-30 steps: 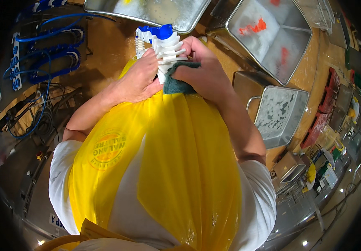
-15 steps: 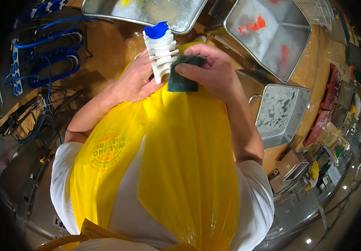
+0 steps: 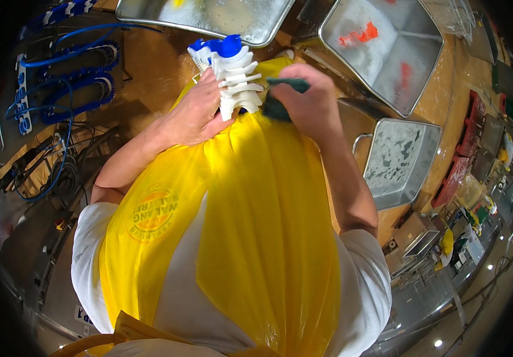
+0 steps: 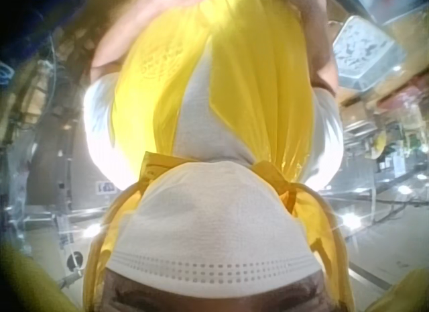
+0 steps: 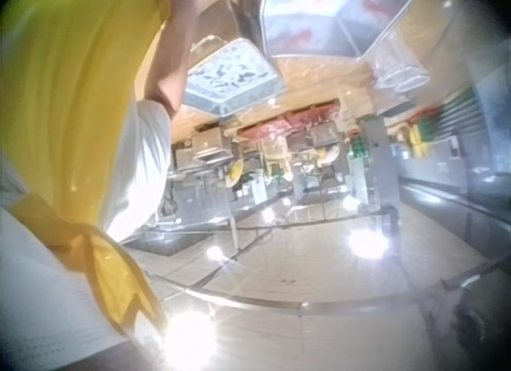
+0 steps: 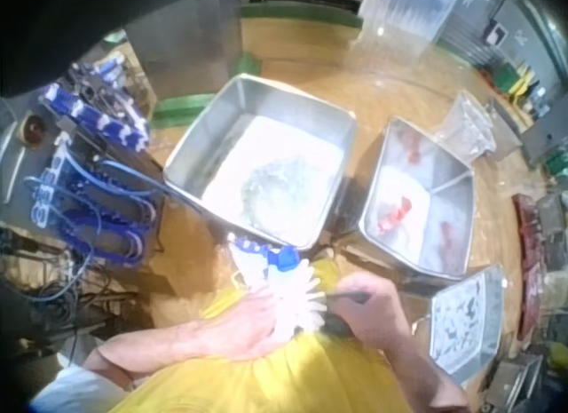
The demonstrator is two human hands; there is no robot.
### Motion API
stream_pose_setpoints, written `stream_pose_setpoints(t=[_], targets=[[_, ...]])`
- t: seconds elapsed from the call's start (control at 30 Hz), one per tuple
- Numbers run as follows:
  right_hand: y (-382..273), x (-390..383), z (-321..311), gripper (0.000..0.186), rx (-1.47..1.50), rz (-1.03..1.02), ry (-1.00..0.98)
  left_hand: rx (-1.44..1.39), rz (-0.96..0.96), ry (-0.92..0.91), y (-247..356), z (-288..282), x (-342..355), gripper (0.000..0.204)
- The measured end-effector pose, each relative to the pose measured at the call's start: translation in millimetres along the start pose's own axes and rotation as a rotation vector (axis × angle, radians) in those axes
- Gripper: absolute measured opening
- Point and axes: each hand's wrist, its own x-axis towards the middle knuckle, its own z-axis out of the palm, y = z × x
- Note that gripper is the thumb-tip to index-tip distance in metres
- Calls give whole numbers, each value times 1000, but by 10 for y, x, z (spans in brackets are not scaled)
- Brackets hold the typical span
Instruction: The person scrubs a white plastic component with a green sponge while holding it over a yellow bag. The person repeatedly wipes the surface of the plastic part, focusing on the ridges and edges.
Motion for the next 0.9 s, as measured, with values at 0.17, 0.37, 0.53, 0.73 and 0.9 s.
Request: stream_pose_setpoints(t=[0.17, 0.37, 0.53, 0.73, 0.9], targets=[[-184, -186, 40, 26, -69, -624, 251, -64, 22, 71, -28, 45, 20, 38], [-284, -185, 181, 29, -548, -1108, 33, -76, 40, 105, 15, 37, 61, 38], [-347, -194, 273, 25, -713, -990, 49, -34, 25, 88, -40, 105, -2, 39], [-236, -95, 187, 24, -628, -1053, -149, -203, -53, 91, -48, 92, -54, 37], [-242, -140, 107, 29, -331, -825, -107, -197, -23, 65, -102, 36, -10, 38]])
